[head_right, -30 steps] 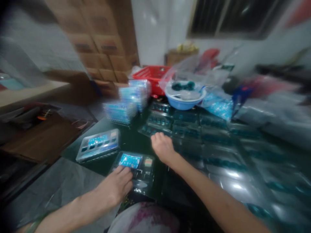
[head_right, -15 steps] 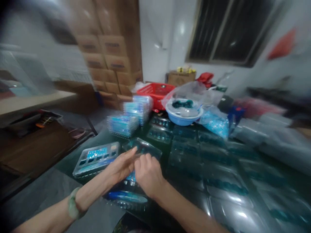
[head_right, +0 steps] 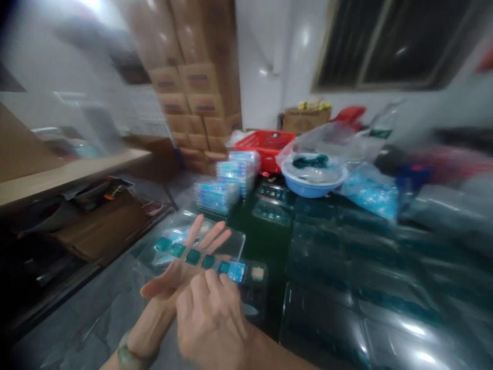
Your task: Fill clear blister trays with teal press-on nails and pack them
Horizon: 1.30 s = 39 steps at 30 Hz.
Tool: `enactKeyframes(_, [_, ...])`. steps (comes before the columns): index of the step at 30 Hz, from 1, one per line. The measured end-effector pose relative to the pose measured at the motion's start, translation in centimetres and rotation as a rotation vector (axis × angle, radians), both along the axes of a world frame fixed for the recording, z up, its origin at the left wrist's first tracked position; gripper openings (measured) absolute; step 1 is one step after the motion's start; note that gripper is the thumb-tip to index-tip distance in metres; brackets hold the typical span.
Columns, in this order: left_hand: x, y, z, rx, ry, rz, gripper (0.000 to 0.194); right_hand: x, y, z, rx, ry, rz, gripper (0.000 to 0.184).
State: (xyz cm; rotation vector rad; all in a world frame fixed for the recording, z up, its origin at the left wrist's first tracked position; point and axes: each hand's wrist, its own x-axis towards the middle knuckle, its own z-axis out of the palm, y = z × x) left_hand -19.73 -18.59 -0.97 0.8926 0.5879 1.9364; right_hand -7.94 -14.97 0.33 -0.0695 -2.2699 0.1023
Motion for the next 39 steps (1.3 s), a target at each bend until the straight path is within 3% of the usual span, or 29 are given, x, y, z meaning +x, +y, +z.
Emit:
enactKeyframes(6, [-0.3,0.5,1.9,-0.045,0.186,0.096,0.128,-0.4,-0.5,0.0,-0.062,0.016,-0.015,0.024])
enactKeyframes(10, [0.4,0.8,3.3,-0.157,0.222,0.089,0.116,0.1,-0.3,0.7,-0.066,-0.056,-0.021,0.018])
enactKeyframes(14, [-0.3,1.0,4.8,-0.132,0.265,0.083,0.103,2.7,1.5,1.3,-0.172,-0.091,-0.041,0.009])
enactKeyframes(16, [-1.0,1.1,5.8,-0.172,0.419,0.060,0.101,4.8,3.1,1.0,-0.266,-0.045,-0.094,0.009])
enactKeyframes(19, [-1.0,1.3,6.8,-0.305,0.888,0.077,0.103,8.1,5.3,0.0,-0.408,-0.010,-0.188,0.008])
enactKeyframes(21, [-0.1,1.5,6.3,-0.417,1.252,0.147,0.104,10.1,6.3,-0.8,-0.470,-0.019,-0.242,0.009])
enactKeyframes(23, [1.2,1.9,4.7,-0.503,1.542,0.202,0.108,11.5,6.9,-1.6,-0.508,-0.029,-0.279,0.008])
enactKeyframes(28, [2.7,2.6,-0.2,-0.594,1.944,0.113,0.112,12.9,6.8,-2.9,-0.573,-0.084,-0.278,0.008])
enactKeyframes(32, [2.4,2.5,-2.1,-0.602,1.967,0.009,0.112,12.8,6.8,-3.5,-0.614,-0.171,-0.288,0.008])
enactKeyframes(37, [2.4,2.2,-3.1,-0.573,1.775,0.044,0.111,12.3,6.8,-4.1,-0.628,-0.213,-0.265,0.011])
enactKeyframes(39, [2.5,2.2,-3.0,-0.583,1.786,0.035,0.113,12.1,6.6,-4.3,-0.624,-0.199,-0.244,0.011])
